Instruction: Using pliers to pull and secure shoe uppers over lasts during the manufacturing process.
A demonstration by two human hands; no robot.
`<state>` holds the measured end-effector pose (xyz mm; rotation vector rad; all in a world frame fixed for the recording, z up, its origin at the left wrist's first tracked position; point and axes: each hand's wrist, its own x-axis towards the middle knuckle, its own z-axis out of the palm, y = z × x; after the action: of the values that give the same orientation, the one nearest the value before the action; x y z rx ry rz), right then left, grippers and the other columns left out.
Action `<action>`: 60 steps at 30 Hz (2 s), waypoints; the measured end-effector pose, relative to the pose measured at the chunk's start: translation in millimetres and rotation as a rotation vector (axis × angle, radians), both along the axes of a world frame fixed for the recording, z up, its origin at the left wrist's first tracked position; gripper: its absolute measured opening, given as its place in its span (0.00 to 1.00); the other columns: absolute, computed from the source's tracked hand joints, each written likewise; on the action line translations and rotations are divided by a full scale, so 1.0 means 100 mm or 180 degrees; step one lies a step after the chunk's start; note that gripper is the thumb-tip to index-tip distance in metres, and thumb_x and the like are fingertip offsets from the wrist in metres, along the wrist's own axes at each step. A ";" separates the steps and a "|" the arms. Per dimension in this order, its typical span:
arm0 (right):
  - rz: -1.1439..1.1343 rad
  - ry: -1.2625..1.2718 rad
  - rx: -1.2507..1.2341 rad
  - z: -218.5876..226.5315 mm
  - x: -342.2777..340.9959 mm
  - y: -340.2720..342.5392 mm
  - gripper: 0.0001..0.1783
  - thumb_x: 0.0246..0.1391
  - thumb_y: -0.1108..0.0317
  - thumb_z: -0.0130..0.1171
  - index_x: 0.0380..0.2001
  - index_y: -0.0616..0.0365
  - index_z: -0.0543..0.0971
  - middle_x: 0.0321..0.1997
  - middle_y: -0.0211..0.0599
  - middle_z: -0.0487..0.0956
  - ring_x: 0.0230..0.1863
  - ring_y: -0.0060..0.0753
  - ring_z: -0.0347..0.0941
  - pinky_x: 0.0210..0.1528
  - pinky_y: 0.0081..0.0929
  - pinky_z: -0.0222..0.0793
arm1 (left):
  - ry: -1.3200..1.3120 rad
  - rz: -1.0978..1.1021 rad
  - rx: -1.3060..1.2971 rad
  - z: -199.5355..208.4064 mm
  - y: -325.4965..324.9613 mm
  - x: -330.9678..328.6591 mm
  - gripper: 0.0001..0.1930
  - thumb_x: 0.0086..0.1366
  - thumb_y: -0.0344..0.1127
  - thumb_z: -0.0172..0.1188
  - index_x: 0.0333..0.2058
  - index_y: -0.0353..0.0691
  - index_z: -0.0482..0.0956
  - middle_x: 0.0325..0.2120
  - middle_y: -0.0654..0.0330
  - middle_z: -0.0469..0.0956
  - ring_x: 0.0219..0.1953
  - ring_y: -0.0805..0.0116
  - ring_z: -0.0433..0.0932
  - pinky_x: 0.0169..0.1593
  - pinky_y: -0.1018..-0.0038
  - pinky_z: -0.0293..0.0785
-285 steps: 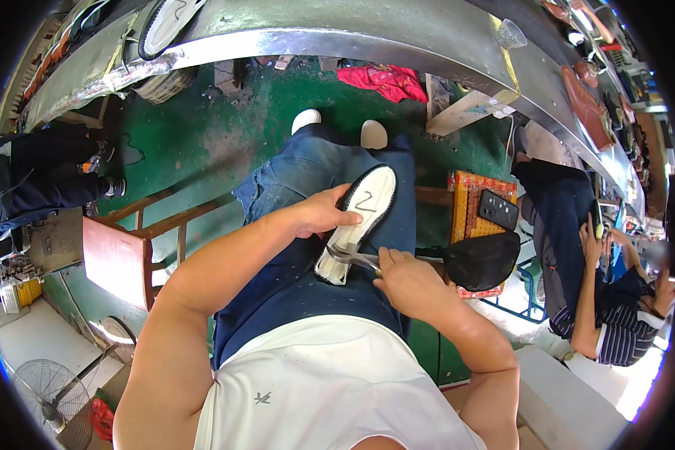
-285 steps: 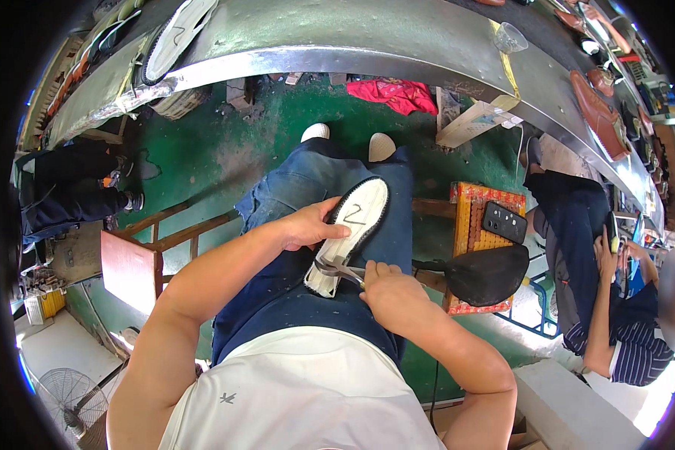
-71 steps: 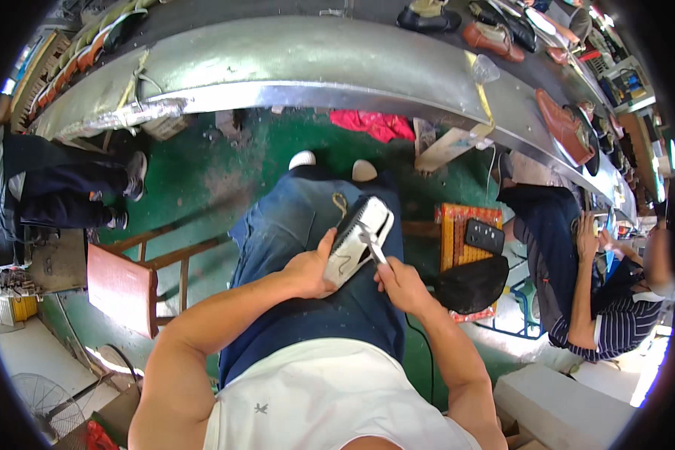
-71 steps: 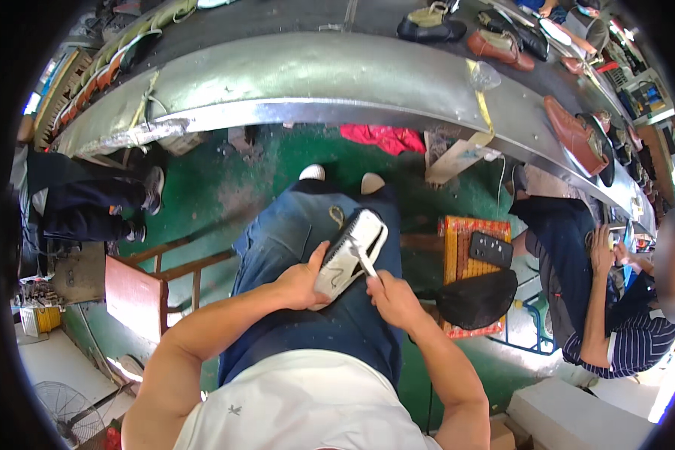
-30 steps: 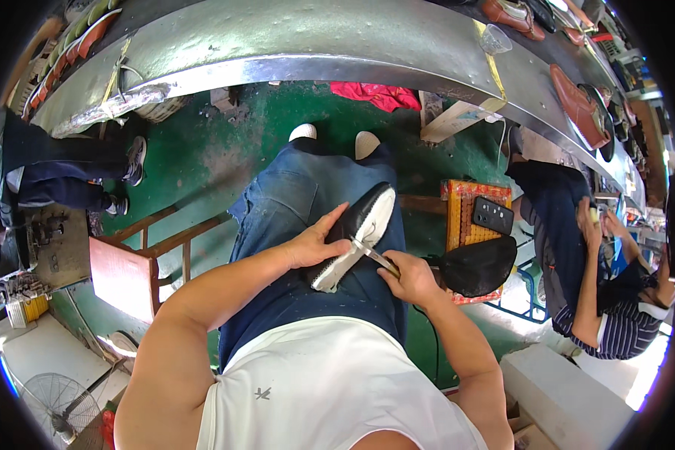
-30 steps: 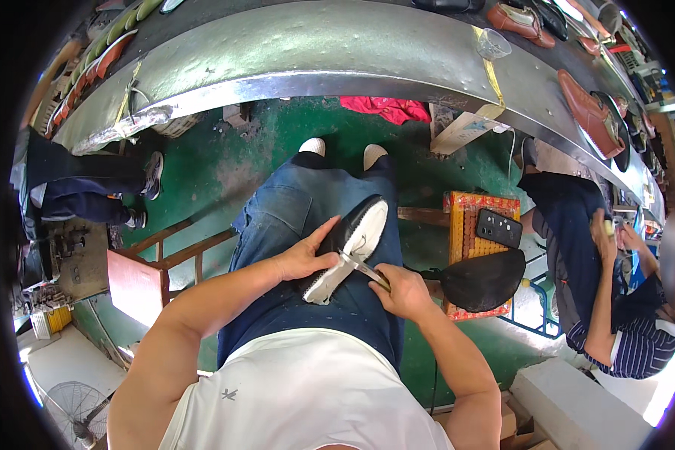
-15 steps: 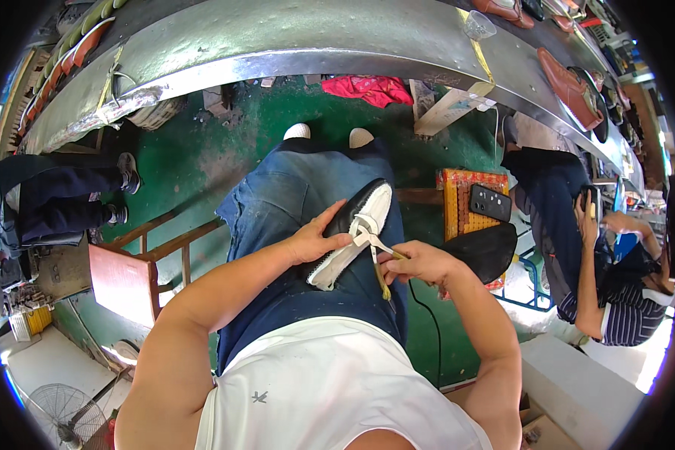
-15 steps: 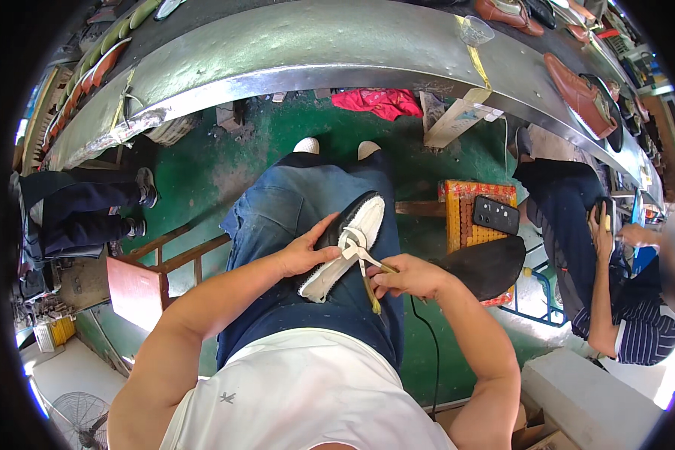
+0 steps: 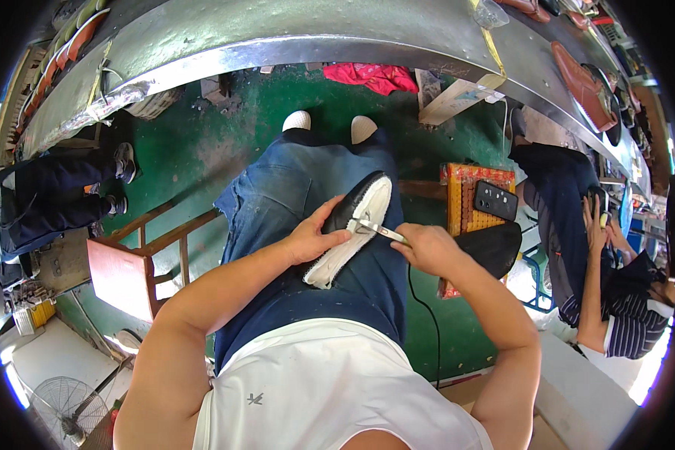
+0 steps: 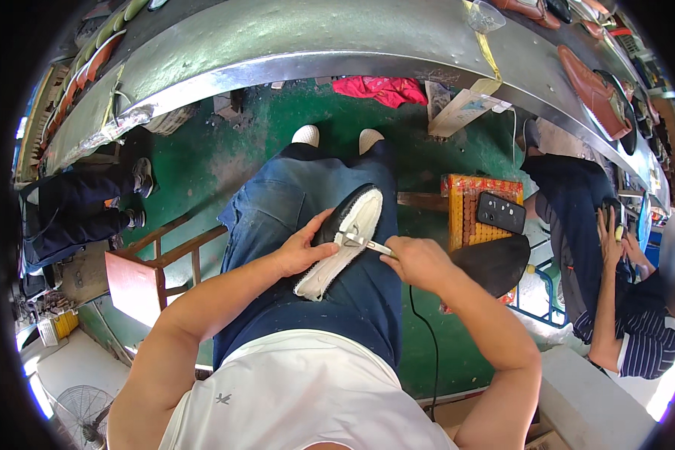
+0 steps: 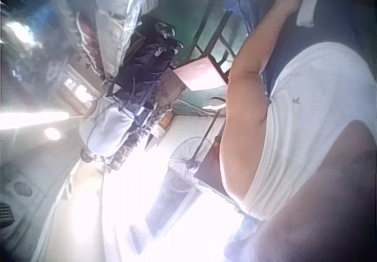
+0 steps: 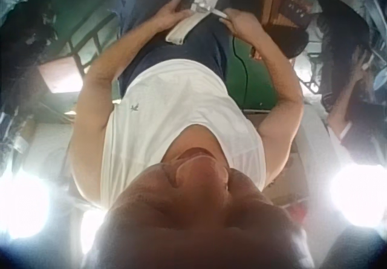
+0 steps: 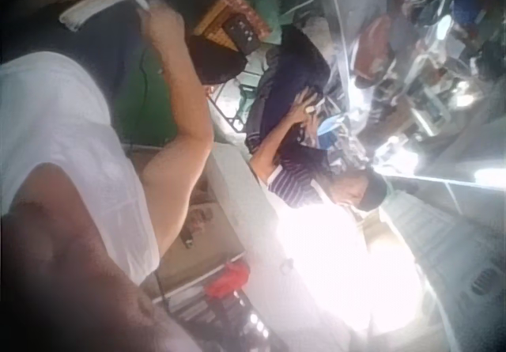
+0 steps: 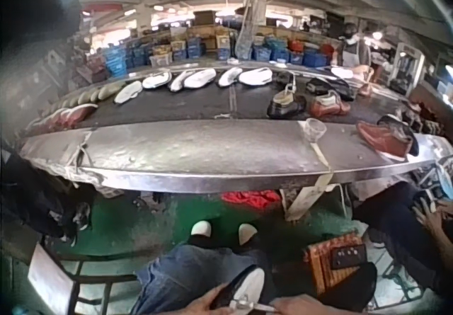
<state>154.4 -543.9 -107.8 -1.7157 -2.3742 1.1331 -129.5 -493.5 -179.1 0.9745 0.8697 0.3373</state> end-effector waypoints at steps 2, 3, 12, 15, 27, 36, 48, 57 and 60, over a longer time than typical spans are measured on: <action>-0.0245 0.0298 0.0482 -0.35 0.00 -0.12 0.13 0.59 0.60 0.64 0.38 0.58 0.77 0.34 0.47 0.81 0.37 0.56 0.79 0.38 0.49 0.74 | 0.0152 -0.0086 0.0454 -0.15 0.03 0.02 0.43 0.66 0.33 0.66 0.74 0.44 0.51 0.67 0.56 0.62 0.69 0.66 0.61 0.71 0.70 0.55; -0.0250 0.0299 0.0466 -0.47 -0.01 -0.20 0.13 0.59 0.60 0.64 0.38 0.58 0.77 0.34 0.47 0.81 0.37 0.56 0.79 0.38 0.49 0.74 | 0.0301 -0.0188 0.0895 -0.19 0.01 0.03 0.43 0.66 0.33 0.66 0.74 0.43 0.50 0.67 0.55 0.62 0.69 0.66 0.60 0.72 0.69 0.54; -0.0983 0.0285 -0.0302 -0.12 -0.09 -0.46 0.15 0.63 0.57 0.61 0.33 0.60 0.78 0.32 0.52 0.81 0.36 0.58 0.79 0.38 0.47 0.75 | 0.1132 -0.0543 0.1693 0.01 -0.02 0.11 0.42 0.66 0.46 0.67 0.71 0.37 0.56 0.64 0.45 0.66 0.67 0.57 0.65 0.70 0.66 0.59; -0.0985 0.0459 -0.1105 -0.11 0.09 -0.34 0.19 0.66 0.56 0.57 0.28 0.62 0.78 0.30 0.51 0.82 0.29 0.51 0.81 0.34 0.41 0.75 | 0.1287 -0.0508 0.1508 0.11 0.01 0.17 0.41 0.65 0.51 0.67 0.69 0.36 0.61 0.62 0.44 0.69 0.65 0.55 0.69 0.67 0.64 0.64; -0.0825 -0.0108 -0.0126 0.20 -0.33 -0.20 0.19 0.70 0.56 0.49 0.42 0.65 0.72 0.37 0.64 0.79 0.40 0.70 0.76 0.43 0.56 0.70 | 0.1658 -0.0349 0.0796 0.35 0.07 0.30 0.39 0.61 0.49 0.69 0.66 0.35 0.67 0.56 0.45 0.77 0.58 0.57 0.77 0.63 0.68 0.70; -0.0683 -0.0210 0.0411 0.14 -0.38 -0.27 0.20 0.69 0.53 0.49 0.36 0.63 0.72 0.31 0.56 0.81 0.34 0.63 0.79 0.38 0.55 0.74 | 0.1441 -0.0458 0.0587 0.36 0.08 0.26 0.47 0.57 0.52 0.71 0.68 0.30 0.63 0.60 0.41 0.73 0.63 0.52 0.73 0.66 0.67 0.66; -0.0690 0.0462 -0.1193 0.58 -0.30 -0.53 0.16 0.63 0.59 0.58 0.42 0.64 0.75 0.38 0.60 0.80 0.44 0.65 0.77 0.46 0.53 0.71 | 0.1094 -0.0636 0.0051 0.26 0.26 0.18 0.45 0.55 0.48 0.74 0.66 0.32 0.65 0.57 0.46 0.76 0.59 0.56 0.76 0.63 0.67 0.70; 0.0006 -0.0066 -0.0461 0.37 -0.68 -0.61 0.18 0.64 0.57 0.57 0.44 0.63 0.73 0.44 0.55 0.81 0.43 0.62 0.78 0.44 0.51 0.74 | 0.0914 -0.0557 0.0013 0.16 0.22 0.16 0.42 0.56 0.49 0.73 0.64 0.34 0.67 0.56 0.46 0.77 0.58 0.55 0.76 0.62 0.66 0.70; -0.0298 0.0000 -0.0650 0.29 -0.59 -0.89 0.19 0.67 0.52 0.54 0.41 0.61 0.74 0.39 0.55 0.81 0.40 0.62 0.79 0.41 0.53 0.74 | 0.1206 -0.0892 0.0570 0.39 0.09 0.26 0.44 0.65 0.49 0.66 0.71 0.34 0.54 0.65 0.41 0.67 0.67 0.52 0.66 0.70 0.65 0.60</action>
<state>95.6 -632.6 -79.3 -1.8621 -2.2186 1.4026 -103.4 -484.2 -139.7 1.3365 1.0396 -0.0136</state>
